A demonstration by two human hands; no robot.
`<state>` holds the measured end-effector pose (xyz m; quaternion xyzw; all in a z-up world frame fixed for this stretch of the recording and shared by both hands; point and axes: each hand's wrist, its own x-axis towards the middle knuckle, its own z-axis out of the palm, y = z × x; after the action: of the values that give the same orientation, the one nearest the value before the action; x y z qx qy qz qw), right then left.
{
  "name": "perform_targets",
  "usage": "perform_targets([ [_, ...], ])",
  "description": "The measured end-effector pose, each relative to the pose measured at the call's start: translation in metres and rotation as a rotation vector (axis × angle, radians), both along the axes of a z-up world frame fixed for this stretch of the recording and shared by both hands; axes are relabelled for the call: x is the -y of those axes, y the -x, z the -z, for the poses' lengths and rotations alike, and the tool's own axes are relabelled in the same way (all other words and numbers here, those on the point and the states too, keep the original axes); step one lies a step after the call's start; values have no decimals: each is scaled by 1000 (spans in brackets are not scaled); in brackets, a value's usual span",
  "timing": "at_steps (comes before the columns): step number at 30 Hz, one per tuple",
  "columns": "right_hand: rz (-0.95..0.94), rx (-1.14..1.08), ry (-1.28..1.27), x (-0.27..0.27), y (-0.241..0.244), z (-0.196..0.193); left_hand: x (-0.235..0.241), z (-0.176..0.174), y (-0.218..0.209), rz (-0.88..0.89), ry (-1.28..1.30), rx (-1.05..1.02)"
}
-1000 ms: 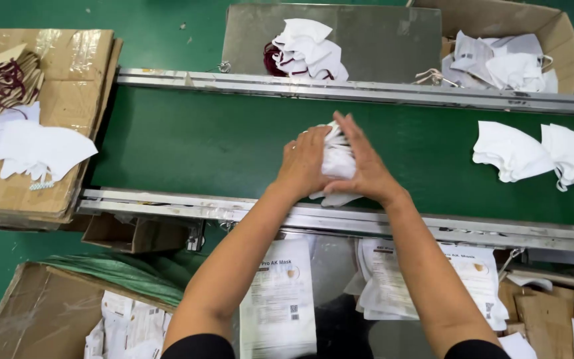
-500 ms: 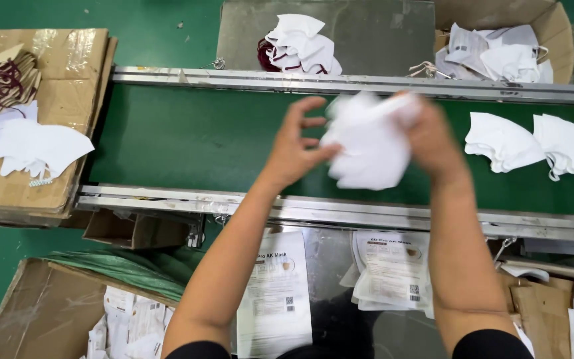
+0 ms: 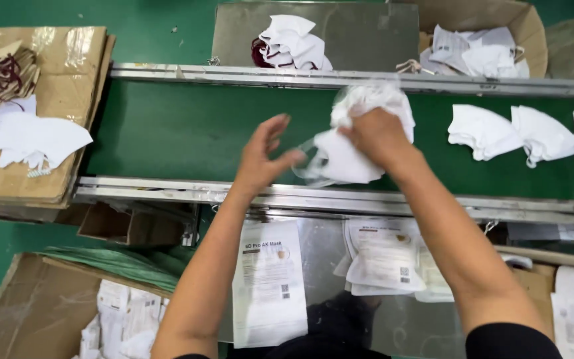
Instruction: The person is sorting and packaging white face masks into individual plastic wrappers on a conveyor belt in a factory setting.
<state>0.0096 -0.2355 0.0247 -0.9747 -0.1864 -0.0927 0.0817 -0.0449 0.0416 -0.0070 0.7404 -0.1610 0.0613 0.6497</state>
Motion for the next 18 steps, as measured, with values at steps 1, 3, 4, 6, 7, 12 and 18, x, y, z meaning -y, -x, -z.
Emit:
perform_targets([
  [1, -7, -10, 4, -11, 16, -18, 10, -9, 0, -7, 4, -10],
  [3, -169, -92, 107, -31, 47, -53, 31, -26, -5, 200, -377, 252],
  [4, -170, -99, 107, -24, 51, -51, 44, -19, -4, 201, -376, 246],
  [6, -318, -75, -354, -15, 45, -54, 64, -12, -15, 167, -530, 62],
  [7, -314, -75, -350, -4, 42, -41, 68, -2, -18, 170, -526, 64],
  [12, -273, -326, -670, 26, 37, 32, 96, 3, -18, 71, -950, 175],
  [18, -135, -319, -1019, 6, 49, 63, 86, -15, -13, -80, -983, 453],
])
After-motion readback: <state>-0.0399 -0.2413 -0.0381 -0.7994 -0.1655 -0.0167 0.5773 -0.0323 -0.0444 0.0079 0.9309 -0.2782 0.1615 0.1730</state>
